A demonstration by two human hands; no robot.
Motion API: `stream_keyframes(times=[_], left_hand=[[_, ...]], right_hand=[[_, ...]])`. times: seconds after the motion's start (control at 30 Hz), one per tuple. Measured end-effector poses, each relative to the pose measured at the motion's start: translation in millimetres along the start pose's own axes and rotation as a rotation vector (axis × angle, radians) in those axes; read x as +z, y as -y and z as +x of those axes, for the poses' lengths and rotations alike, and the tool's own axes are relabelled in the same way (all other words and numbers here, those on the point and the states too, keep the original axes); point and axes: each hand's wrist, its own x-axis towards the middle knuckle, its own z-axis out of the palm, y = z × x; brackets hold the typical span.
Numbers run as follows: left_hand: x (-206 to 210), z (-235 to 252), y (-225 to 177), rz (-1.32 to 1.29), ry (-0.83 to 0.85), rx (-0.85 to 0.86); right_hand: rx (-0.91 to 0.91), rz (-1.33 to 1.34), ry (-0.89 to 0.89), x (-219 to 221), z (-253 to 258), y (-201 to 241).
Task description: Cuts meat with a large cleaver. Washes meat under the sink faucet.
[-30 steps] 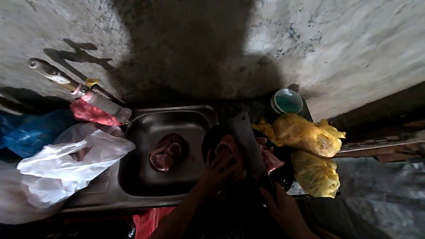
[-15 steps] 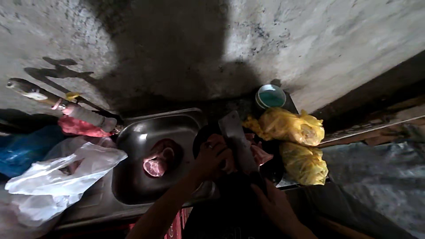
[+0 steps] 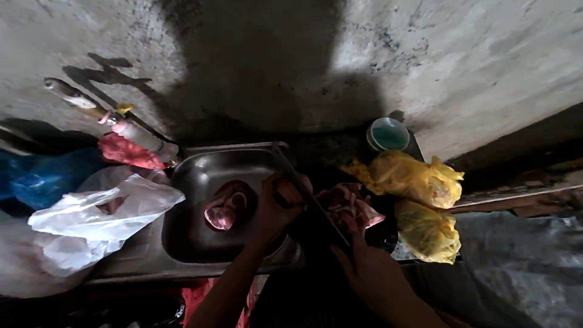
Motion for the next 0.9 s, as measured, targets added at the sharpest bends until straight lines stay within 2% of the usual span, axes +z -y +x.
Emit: stream_keyframes(times=[0.1, 0.23, 0.43, 0.53, 0.67, 0.77, 0.9], left_hand=[[-3, -2, 5, -0.008, -0.015, 0.012], [-9, 1, 16, 0.005, -0.058, 0.072], [-12, 15, 7, -0.045, -0.052, -0.055], [-9, 18, 5, 0.010, -0.022, -0.028], [-8, 19, 0, 0.050, -0.019, -0.072], [-9, 26, 3, 0.000, -0.030, -0.054], [-12, 27, 3, -0.031, 0.004, -0.091]], right_hand=[[0.065, 0.012, 0.162, 1, 15, 10], [0.033, -0.013, 0.204, -1, 32, 19], [0.143, -0.083, 0.271, -17, 25, 24], [0.104, -0.032, 0.190, -3, 36, 21], [0.110, -0.035, 0.239, -4, 62, 29], [0.141, -0.030, 0.245, -12, 50, 30], [0.161, 0.044, 0.182, 4, 38, 12]])
